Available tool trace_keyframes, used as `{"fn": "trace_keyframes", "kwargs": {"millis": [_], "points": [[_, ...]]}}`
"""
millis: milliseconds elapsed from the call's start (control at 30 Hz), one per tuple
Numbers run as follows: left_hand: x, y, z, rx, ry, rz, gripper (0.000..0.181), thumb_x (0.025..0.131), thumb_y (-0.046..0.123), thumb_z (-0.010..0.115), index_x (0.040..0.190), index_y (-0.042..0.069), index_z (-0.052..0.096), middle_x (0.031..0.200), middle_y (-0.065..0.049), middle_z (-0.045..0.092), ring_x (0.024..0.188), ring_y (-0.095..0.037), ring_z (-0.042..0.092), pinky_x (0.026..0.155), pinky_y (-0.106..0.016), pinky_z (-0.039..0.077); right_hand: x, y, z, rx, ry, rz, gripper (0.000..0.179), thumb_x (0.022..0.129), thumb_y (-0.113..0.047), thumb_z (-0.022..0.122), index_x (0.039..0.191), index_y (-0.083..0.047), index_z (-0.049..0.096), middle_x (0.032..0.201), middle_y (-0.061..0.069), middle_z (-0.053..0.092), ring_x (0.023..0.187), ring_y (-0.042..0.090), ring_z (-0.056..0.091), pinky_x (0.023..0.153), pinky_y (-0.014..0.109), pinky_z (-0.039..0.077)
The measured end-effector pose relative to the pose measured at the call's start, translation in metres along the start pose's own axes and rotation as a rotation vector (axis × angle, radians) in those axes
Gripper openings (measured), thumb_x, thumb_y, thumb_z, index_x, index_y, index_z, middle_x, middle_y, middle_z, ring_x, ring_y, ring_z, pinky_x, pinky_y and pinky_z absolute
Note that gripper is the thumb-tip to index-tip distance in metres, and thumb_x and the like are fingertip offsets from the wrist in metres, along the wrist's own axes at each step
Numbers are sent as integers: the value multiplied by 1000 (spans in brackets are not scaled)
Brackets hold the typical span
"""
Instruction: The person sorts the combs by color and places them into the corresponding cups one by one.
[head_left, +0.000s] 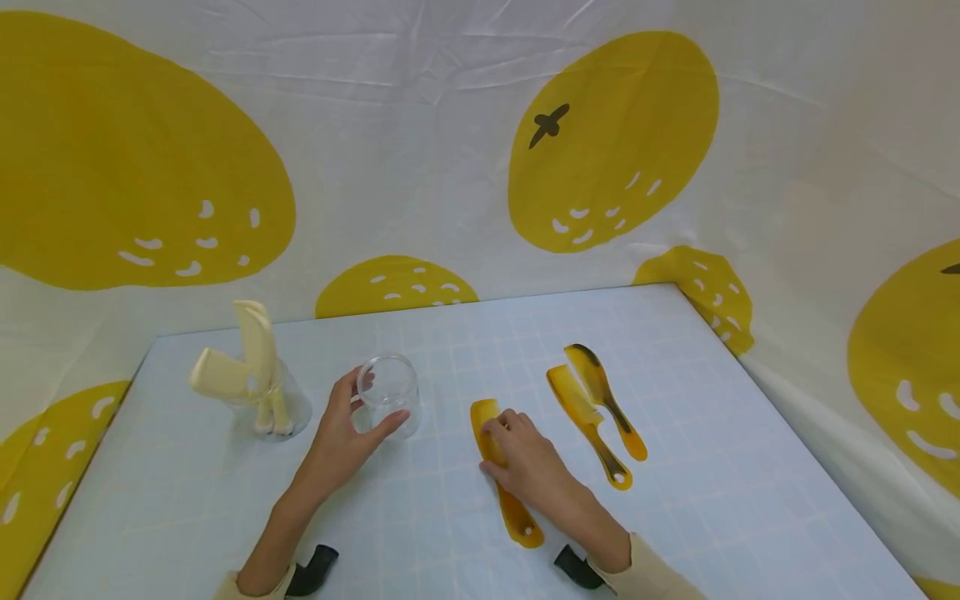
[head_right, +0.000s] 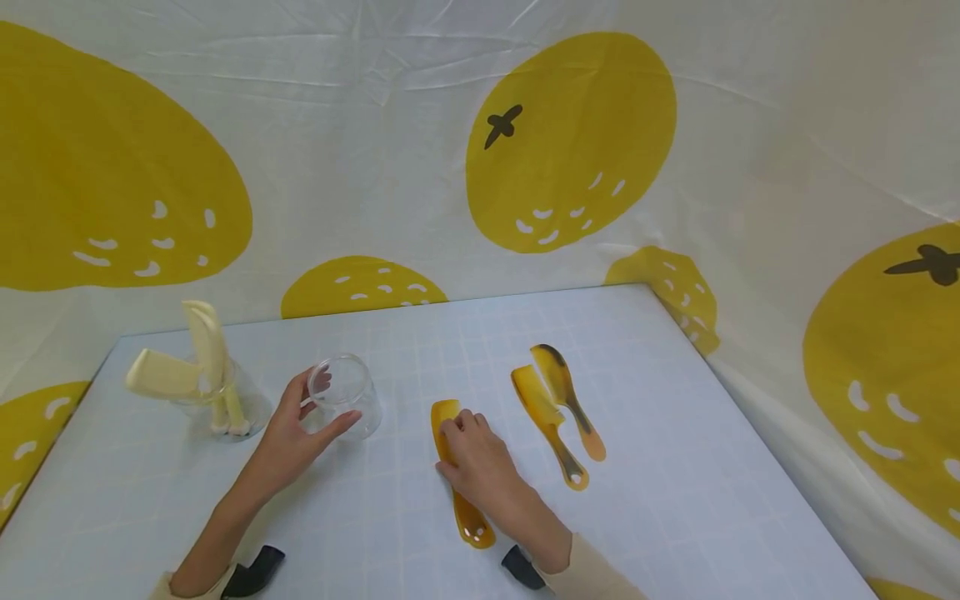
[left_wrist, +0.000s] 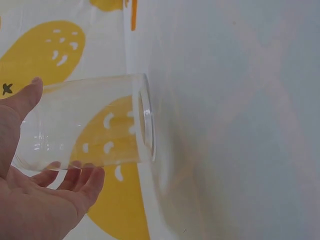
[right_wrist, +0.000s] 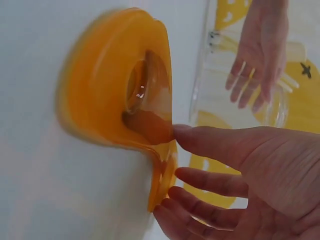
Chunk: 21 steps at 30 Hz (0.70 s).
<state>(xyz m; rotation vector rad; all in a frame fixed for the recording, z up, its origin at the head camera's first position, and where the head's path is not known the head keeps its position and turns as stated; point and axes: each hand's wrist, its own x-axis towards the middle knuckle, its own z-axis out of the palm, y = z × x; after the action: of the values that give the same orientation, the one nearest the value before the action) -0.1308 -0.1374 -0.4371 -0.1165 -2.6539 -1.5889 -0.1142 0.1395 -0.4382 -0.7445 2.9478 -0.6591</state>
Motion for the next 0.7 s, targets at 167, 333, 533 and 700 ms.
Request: {"fn": "trace_keyframes", "kwargs": {"millis": [167, 333, 533, 700], "points": [[0, -1, 0, -7, -8, 6, 92, 90, 37, 81, 157, 6, 25, 156, -19, 33, 142, -37, 36, 117, -59, 34, 1, -4, 0, -63, 24, -4, 36, 87, -17, 84, 116, -6, 66, 106, 7, 60, 92, 21, 54, 64, 28, 53], [0, -2, 0, -20, -9, 19, 91, 90, 37, 81, 156, 6, 27, 155, -18, 34, 142, -37, 37, 117, -58, 34, 3, -7, 3, -141, 46, 6, 36, 88, -18, 83, 117, -6, 66, 103, 8, 61, 87, 21, 54, 58, 27, 49], [0, -4, 0, -17, -10, 16, 91, 90, 38, 81, 156, 7, 26, 155, -17, 33, 141, -36, 37, 117, -58, 35, 4, -10, 5, -196, 90, -11, 36, 81, -15, 83, 111, -4, 65, 93, 8, 59, 76, 20, 50, 52, 26, 44], [0, -4, 0, -18, -11, 7, 92, 90, 39, 81, 156, 7, 26, 156, -17, 33, 142, -36, 36, 117, -58, 35, 4, -11, 4, -182, 101, -23, 32, 78, -11, 82, 103, -4, 63, 85, 5, 53, 69, 17, 45, 50, 24, 40]]}}
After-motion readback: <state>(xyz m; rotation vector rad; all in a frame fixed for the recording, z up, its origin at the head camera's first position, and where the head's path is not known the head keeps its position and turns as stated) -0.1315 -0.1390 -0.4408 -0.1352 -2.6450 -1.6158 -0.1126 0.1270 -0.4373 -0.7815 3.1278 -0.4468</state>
